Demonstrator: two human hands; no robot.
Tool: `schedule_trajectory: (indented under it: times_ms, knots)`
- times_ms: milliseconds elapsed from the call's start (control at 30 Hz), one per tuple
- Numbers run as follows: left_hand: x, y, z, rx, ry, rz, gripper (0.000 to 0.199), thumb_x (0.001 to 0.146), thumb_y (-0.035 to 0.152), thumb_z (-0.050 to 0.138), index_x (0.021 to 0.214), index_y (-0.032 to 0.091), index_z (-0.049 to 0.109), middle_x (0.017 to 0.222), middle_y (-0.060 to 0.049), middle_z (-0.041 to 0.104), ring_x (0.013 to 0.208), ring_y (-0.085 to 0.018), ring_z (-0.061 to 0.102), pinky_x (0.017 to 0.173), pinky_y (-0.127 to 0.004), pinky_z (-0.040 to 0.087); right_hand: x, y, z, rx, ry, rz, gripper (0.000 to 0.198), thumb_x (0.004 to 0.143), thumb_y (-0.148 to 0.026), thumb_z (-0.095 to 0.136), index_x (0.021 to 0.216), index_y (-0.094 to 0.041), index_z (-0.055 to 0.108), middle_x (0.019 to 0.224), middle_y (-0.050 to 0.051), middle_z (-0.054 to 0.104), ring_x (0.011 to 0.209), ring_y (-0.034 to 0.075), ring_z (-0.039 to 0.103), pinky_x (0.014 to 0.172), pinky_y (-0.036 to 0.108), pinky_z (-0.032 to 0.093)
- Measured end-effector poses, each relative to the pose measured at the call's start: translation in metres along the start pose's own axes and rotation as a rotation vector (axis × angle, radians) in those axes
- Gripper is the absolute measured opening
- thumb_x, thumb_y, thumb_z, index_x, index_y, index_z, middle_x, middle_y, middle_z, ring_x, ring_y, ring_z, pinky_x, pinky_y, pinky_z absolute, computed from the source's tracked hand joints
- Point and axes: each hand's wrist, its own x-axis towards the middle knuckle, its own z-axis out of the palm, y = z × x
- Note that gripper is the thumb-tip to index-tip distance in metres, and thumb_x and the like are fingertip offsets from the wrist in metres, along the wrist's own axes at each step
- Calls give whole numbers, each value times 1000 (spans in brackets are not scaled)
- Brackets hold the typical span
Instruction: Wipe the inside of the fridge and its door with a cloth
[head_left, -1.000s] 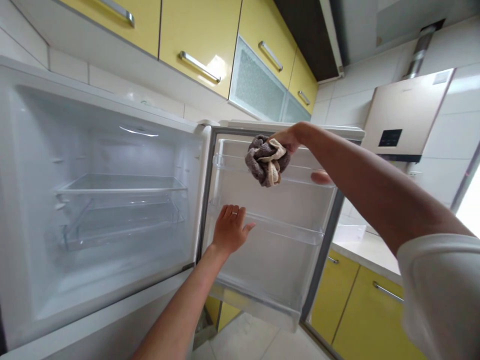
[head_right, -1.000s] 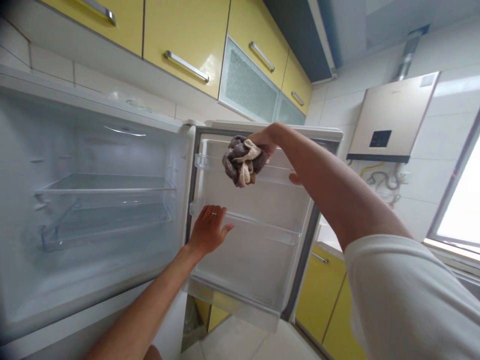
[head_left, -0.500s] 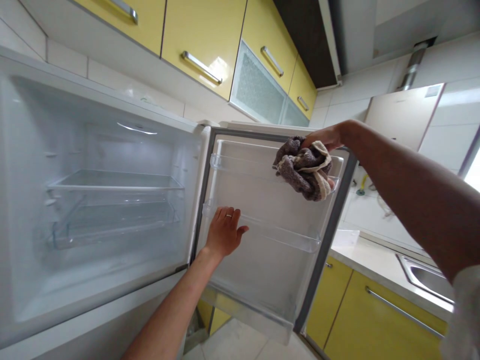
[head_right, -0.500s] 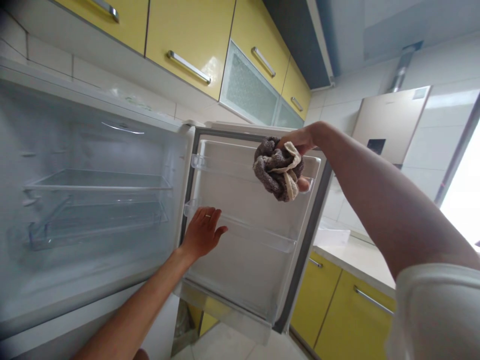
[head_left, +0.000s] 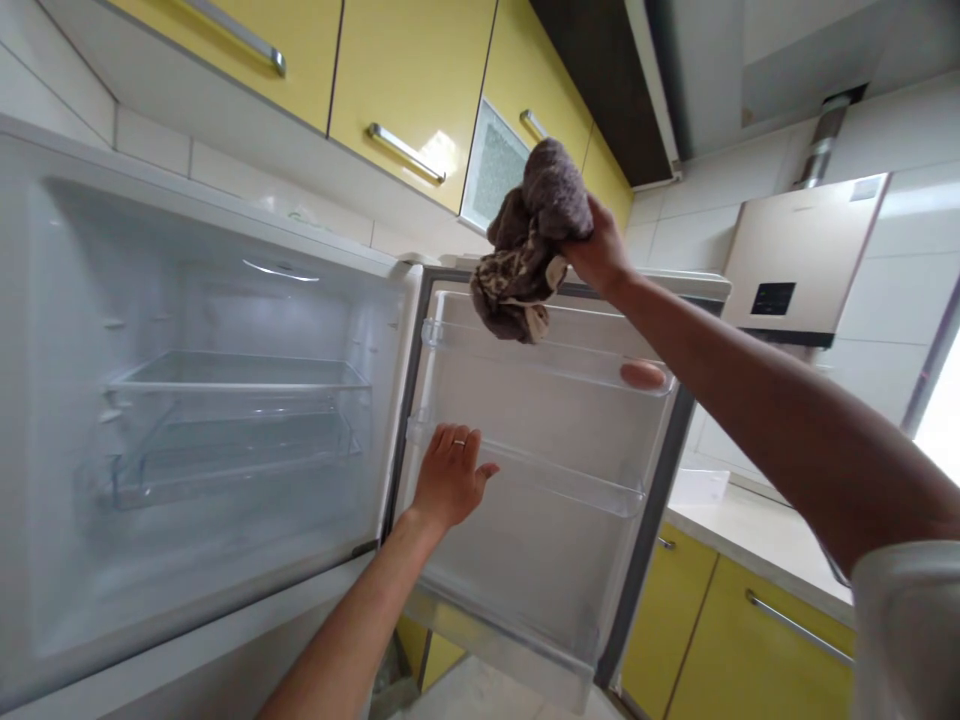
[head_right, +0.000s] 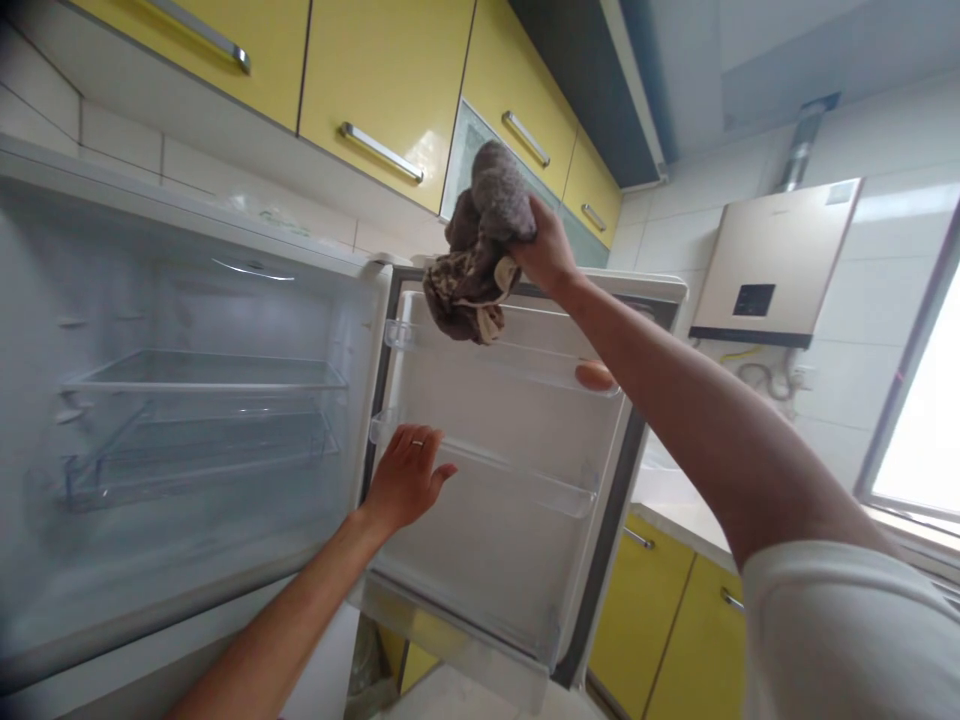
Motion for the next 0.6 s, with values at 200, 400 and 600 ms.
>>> schedule_trajectory:
  times_ms: [200, 400, 600]
  knots:
    - [1, 1, -4, -8, -17, -19, 38, 89, 41, 69, 115, 17, 54, 108, -13, 64, 106, -31, 57, 104, -52, 47, -16, -33, 50, 9, -305, -477, 45, 92, -25, 50, 135, -16, 61, 139, 12, 59, 130, 23, 55, 107, 32, 44]
    - [0, -2, -7, -25, -3, 11, 39, 89, 40, 69, 116, 17, 53, 108, -13, 64, 106, -31, 58, 104, -53, 47, 2, -33, 82, -31, -617, -176, 49, 80, -11, 57, 128, -9, 66, 116, 10, 73, 112, 26, 65, 98, 33, 50]
    - [2, -2, -15, 0, -28, 12, 39, 89, 43, 69, 114, 15, 56, 107, -14, 66, 106, -32, 60, 105, -51, 47, 9, -38, 74, -141, -786, -33, 41, 72, -4, 65, 111, -12, 75, 101, 5, 77, 98, 25, 67, 85, 28, 53]
